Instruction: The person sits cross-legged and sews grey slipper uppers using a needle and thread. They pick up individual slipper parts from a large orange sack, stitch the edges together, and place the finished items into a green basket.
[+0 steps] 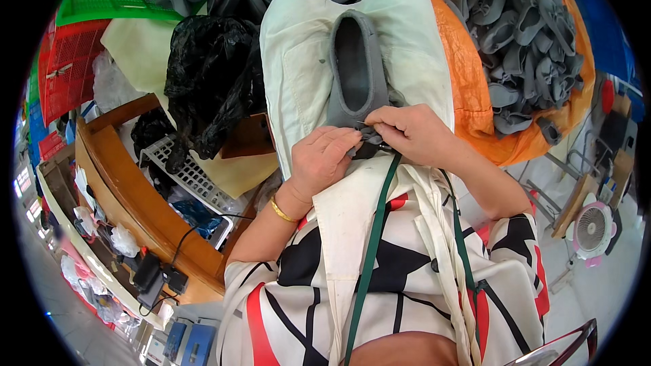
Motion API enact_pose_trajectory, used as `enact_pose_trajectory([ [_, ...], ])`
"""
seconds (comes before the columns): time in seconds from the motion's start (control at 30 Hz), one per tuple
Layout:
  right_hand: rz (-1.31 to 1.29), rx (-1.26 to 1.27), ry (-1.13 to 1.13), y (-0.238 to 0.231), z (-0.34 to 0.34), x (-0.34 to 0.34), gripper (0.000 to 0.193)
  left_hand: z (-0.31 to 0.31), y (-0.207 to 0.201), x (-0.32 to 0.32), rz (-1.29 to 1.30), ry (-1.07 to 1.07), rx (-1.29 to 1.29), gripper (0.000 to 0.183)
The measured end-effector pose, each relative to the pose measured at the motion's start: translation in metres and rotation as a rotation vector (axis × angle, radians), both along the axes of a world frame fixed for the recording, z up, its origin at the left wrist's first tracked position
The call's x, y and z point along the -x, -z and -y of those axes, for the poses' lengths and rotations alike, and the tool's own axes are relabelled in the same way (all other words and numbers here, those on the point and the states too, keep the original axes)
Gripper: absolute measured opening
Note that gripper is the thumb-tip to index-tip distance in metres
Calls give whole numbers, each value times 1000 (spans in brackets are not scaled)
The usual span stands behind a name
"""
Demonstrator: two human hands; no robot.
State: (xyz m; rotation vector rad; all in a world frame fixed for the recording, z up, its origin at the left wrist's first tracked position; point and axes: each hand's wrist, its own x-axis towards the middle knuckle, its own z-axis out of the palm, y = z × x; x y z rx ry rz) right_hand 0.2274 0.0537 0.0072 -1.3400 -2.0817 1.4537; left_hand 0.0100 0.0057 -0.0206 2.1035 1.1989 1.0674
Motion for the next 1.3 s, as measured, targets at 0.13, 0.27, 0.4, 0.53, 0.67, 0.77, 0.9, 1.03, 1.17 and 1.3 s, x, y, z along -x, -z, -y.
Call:
enact_pose_trajectory([
  [0.13,15,8,-15,-4,-4,1,17,-2,2,0,-4,3,-17,36],
  [0.27,40,5,-47,-7,-7,2,18,-2,1,-1,-1,3,-3,32],
  [0.4,54,-8,-77,-10,-10,4,19,-1,-4,-2,-5,10,39,28],
  [0.53,53,36,-73,-10,-12,8,18,-1,-4,-1,-14,14,46,27],
  [0.67,-43,115,-28,8,-10,3,15,0,3,-2,-2,-16,8,36],
  [0.77,-89,170,-5,16,-7,3,14,2,5,-2,16,-28,37,37],
  [0.9,-64,182,3,11,-6,7,15,4,7,-4,29,-20,33,36],
  [1.03,65,156,-52,6,-13,23,17,1,-1,-6,-77,-7,-26,32],
  [1.17,28,114,-122,3,-21,26,12,4,-1,-6,-159,13,-76,34],
  [1.3,43,-124,-185,-1,-35,24,9,4,-7,-6,-238,21,-106,41],
])
